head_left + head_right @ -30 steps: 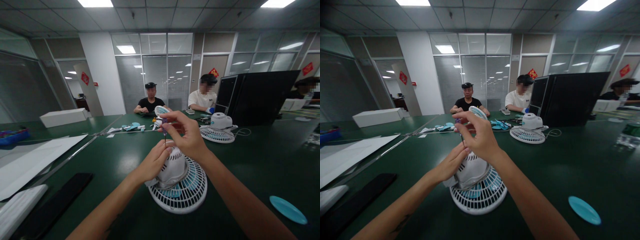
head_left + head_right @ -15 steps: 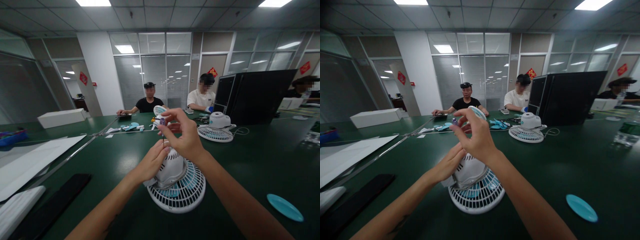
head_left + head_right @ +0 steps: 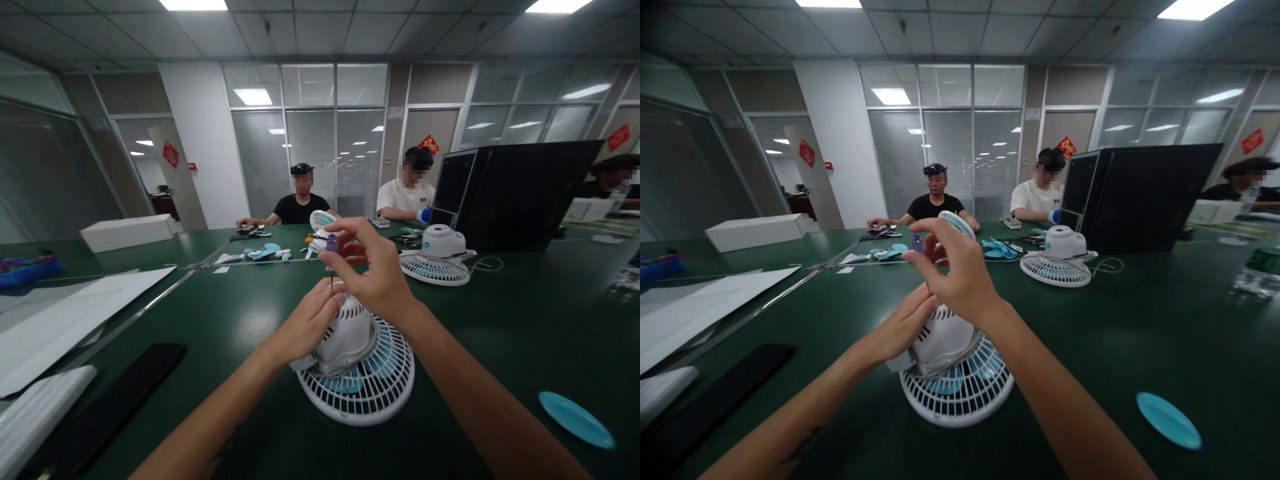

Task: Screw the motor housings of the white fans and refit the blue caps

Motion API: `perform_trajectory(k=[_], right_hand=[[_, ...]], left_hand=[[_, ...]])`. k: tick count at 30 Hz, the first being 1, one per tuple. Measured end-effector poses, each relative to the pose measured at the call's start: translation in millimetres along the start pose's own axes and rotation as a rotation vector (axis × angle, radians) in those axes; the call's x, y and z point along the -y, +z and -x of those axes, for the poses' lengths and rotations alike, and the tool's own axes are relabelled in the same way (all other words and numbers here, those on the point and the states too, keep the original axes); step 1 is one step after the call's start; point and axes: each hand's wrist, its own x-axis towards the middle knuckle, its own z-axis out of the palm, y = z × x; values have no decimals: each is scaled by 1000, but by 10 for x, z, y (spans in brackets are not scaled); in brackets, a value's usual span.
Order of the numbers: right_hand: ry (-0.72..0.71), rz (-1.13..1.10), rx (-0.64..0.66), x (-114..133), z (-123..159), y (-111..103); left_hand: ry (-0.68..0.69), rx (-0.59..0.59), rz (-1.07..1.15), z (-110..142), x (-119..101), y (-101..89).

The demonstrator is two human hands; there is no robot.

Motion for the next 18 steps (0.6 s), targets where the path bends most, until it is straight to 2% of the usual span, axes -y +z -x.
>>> perform_trajectory(k=[5,10,18], right_hand=[[-74,61,28,6,1,-18],[-61,-13,98,51,2,-41],[-82,53,33,49,-16,-56]], left_hand=[[3,-5,2,3,-3,5],[12,-7,-5,5,-14,4],[6,-2,-7,10,5,2]])
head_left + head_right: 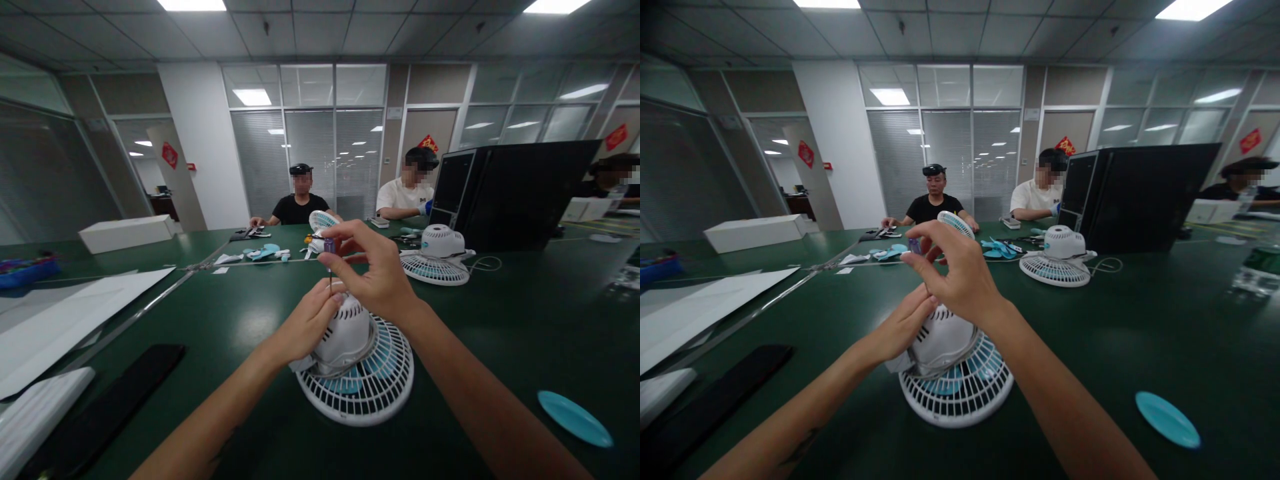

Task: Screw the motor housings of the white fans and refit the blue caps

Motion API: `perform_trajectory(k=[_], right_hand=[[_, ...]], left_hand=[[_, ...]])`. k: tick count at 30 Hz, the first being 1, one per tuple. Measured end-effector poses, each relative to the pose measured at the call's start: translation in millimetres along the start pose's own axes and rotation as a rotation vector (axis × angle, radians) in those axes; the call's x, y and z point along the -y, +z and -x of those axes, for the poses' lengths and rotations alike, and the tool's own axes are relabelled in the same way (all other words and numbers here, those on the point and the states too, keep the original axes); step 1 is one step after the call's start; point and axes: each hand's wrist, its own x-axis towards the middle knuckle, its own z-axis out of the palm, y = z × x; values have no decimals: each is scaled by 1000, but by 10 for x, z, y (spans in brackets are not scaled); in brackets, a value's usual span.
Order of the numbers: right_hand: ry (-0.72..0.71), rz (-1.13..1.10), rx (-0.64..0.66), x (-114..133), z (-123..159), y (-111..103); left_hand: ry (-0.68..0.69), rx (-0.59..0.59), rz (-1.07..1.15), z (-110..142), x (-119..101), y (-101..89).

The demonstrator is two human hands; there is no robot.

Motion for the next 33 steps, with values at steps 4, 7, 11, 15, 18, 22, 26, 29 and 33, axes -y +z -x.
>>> perform_trajectory(k=[4,7,11,15,18,22,26,29,33], right_hand=[[5,-42,34,-1,17,17],[-7,-48,8,-21,24,46],[-50,32,-15,-40,16,48],[-44,29,28,-10,11,12],[-40,1,53,4,9,1],[-34,67,27,-6,2,4],[20,60,10,17,3,-13],[64,-13,38,49,3,-30],[66,17,18,36,-3,-26]], left_hand=[[2,2,-3,-7,-7,5],[8,1,-7,-11,-10,8],[9,-5,-1,-9,-8,5],[9,-3,-8,-11,-15,3],[24,-3,-4,-12,-16,6],[14,-2,-8,-3,4,9],[13,2,0,2,17,5],[15,-2,8,-1,9,-3],[8,0,2,-6,-7,-4]])
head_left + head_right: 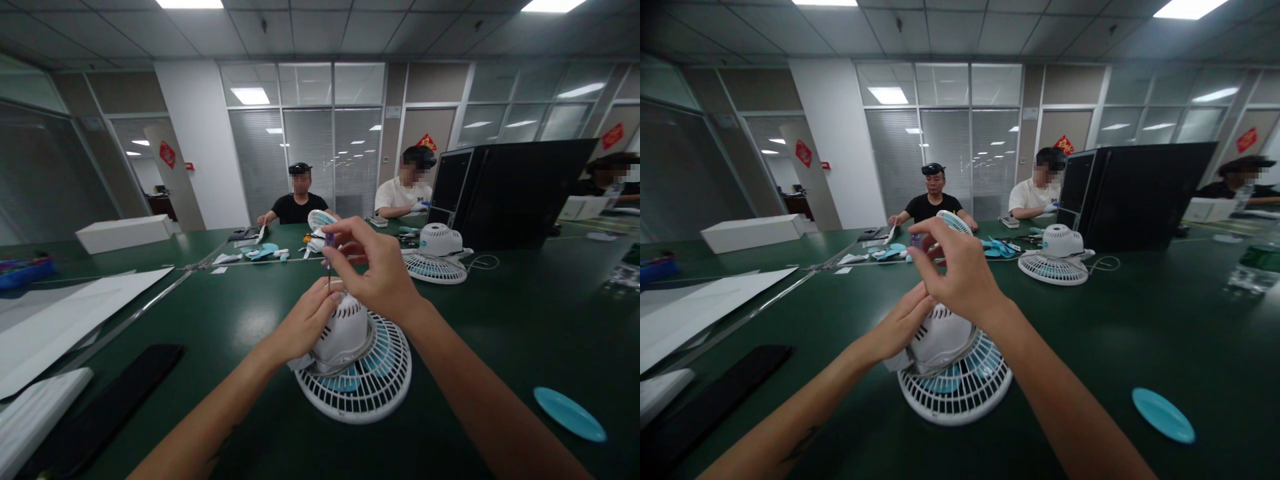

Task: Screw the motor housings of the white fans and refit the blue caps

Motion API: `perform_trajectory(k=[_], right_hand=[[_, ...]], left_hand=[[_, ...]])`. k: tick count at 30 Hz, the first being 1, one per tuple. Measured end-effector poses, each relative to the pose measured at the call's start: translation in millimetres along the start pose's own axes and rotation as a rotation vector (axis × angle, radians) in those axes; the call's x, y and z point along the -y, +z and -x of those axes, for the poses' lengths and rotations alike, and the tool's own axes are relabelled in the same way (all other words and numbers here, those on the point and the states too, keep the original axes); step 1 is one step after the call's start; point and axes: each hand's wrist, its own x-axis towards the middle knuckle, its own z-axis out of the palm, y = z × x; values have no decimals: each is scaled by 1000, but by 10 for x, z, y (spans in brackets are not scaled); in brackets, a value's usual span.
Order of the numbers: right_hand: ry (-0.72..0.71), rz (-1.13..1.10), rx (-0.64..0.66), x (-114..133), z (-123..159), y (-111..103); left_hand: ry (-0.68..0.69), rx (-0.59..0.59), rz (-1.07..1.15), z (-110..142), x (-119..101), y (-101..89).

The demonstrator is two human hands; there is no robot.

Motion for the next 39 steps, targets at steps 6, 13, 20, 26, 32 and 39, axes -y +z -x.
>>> perform_trajectory(k=[6,13,20,26,32,39], right_hand=[[-84,137,-42,-67,1,18],[-70,17,48,-10,12,-4],[-67,98,0,-41,1,0],[-15,40,38,8,13,-35],[-39,100,0,-24,-4,-14],[-89,66,64,32,9,-52]], left_hand=[[-2,6,-3,-3,-15,14],[14,1,-7,5,20,10],[-5,12,-11,2,-30,-2],[2,10,-10,6,-8,2],[-8,5,-13,3,-9,8],[5,12,-21,6,1,5]])
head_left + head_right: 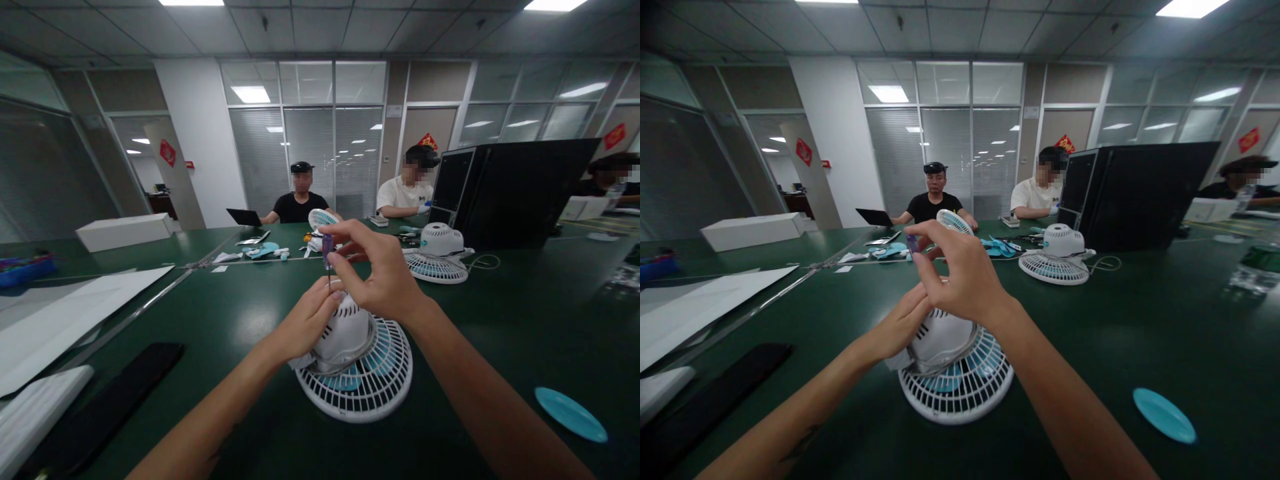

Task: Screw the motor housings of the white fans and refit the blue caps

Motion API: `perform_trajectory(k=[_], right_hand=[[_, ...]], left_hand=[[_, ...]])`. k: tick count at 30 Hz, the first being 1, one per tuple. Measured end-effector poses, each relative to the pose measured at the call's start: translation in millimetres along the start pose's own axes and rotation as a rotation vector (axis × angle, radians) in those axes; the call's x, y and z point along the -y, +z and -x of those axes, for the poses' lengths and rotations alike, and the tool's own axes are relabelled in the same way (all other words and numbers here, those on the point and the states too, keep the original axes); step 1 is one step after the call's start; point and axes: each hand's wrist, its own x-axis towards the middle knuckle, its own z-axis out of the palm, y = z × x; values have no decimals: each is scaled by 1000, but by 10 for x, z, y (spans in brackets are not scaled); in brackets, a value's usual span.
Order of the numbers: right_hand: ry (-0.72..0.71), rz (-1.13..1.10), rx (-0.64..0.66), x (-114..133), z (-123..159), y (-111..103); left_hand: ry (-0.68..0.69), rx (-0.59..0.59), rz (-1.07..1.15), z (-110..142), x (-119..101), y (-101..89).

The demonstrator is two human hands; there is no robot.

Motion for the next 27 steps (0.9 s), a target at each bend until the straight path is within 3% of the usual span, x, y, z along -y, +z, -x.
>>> perform_trajectory(k=[4,10,17,23,27], right_hand=[[58,-15,-2,-30,-1,13],[16,90,28,-51,-2,17],[89,-157,130,-6,-18,4],[56,-53,43,-55,-10,31],[69,-70,66,-43,-14,16]], left_hand=[[-17,-3,7,-3,18,4],[-13,-15,37,0,42,8],[-15,-10,27,-5,14,-1],[-14,-2,27,-11,-16,7],[-15,-7,27,-10,-9,7]])
